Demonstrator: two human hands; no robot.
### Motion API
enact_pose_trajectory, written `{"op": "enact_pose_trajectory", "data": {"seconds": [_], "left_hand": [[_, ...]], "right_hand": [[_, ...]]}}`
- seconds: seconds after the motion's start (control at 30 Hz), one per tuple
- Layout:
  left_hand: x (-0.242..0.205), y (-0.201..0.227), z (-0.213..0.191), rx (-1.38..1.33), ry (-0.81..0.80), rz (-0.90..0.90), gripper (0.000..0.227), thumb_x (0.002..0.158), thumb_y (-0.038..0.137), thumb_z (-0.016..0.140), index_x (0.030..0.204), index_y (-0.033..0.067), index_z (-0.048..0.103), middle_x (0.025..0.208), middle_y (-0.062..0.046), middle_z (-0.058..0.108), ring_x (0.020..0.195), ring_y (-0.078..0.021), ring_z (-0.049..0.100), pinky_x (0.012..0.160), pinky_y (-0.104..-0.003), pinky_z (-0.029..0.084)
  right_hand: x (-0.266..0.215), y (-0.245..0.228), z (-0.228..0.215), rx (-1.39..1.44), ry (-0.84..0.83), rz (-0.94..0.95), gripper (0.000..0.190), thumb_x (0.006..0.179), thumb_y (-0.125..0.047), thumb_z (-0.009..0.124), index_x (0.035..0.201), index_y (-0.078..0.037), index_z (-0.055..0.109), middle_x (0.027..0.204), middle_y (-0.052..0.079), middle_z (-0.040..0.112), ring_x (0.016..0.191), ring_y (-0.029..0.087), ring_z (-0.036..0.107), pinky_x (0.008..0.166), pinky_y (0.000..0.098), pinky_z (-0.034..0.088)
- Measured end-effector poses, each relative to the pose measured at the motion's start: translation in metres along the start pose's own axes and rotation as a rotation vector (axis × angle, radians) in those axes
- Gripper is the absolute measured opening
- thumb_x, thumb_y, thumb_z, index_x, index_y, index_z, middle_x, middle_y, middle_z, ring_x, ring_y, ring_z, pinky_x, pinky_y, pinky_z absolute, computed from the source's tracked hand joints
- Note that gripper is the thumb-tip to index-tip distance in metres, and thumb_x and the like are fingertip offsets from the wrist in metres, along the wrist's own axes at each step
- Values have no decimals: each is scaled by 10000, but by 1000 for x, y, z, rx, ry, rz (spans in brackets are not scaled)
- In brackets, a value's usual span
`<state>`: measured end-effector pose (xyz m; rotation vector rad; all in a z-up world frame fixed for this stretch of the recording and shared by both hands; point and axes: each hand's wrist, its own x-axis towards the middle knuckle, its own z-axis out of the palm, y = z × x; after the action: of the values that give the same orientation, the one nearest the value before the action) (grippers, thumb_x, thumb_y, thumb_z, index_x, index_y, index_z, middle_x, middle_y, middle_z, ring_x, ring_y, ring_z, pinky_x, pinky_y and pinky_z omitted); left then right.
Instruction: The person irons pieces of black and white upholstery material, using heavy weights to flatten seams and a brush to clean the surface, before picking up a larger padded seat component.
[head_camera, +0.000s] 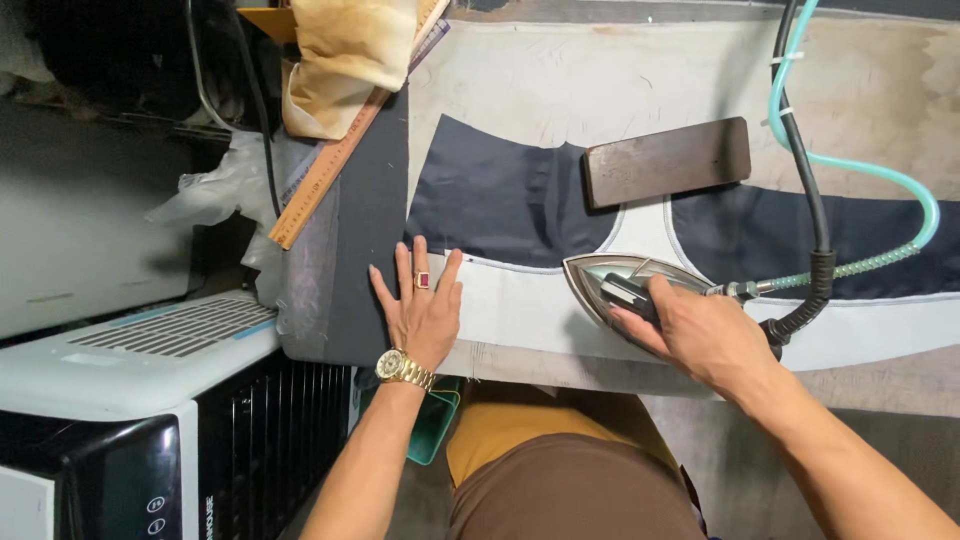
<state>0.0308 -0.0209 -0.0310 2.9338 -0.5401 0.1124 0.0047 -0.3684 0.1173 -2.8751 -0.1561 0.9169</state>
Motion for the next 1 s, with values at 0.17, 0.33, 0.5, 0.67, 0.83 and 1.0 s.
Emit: {"op": "enact_pose_trajectory", "data": {"seconds": [0.17,0.33,0.5,0.67,0.83,1.0], "left_hand": [[2,-9,2,-44,-35,6,453,1074,363,413,1517,319,499,1648,-240,318,1520,-479,248,1106,-800,55],[4,-17,4,-67,-20,31,443,1061,361,441,1496,339,525,1654,-237,309,1523,-477,240,1112,-801,57],[7,-22,3,-117,-33,69,438,1065,369,431,1490,335,528,1656,-249,293,1524,-483,238,1095,-813,44],[19,-45,-2,-112,-41,146,422,1062,369,437,1473,364,536,1664,-227,291,1535,-462,225,1099,-817,54],[16,-53,5,-125,-43,179,433,1064,396,416,1487,403,505,1673,-206,274,1542,-442,215,1112,-808,56],[13,-55,7,-143,-86,156,435,1061,403,396,1482,419,502,1678,-204,260,1547,-435,205,1124,-795,53]], "right_hand": [[1,0,-5,29,9,0,484,1002,-633,444,1036,-163,555,762,119,736,717,328,783,714,447,630],[6,-18,-11,57,-24,-28,512,1006,-654,427,1027,-168,584,749,115,736,703,315,786,694,434,637],[15,-52,-11,22,16,-219,485,1012,-626,443,1004,-152,544,780,127,723,670,341,772,644,464,627],[37,-93,-14,78,-50,-176,491,1037,-599,404,1028,-128,544,805,140,716,688,350,771,634,472,629],[40,-105,-13,69,-66,-124,507,1046,-593,395,1041,-103,525,827,172,706,709,393,764,659,500,618],[25,-86,-25,109,-182,-65,529,1044,-613,383,1080,-109,539,858,178,720,777,389,779,697,495,629]]}}
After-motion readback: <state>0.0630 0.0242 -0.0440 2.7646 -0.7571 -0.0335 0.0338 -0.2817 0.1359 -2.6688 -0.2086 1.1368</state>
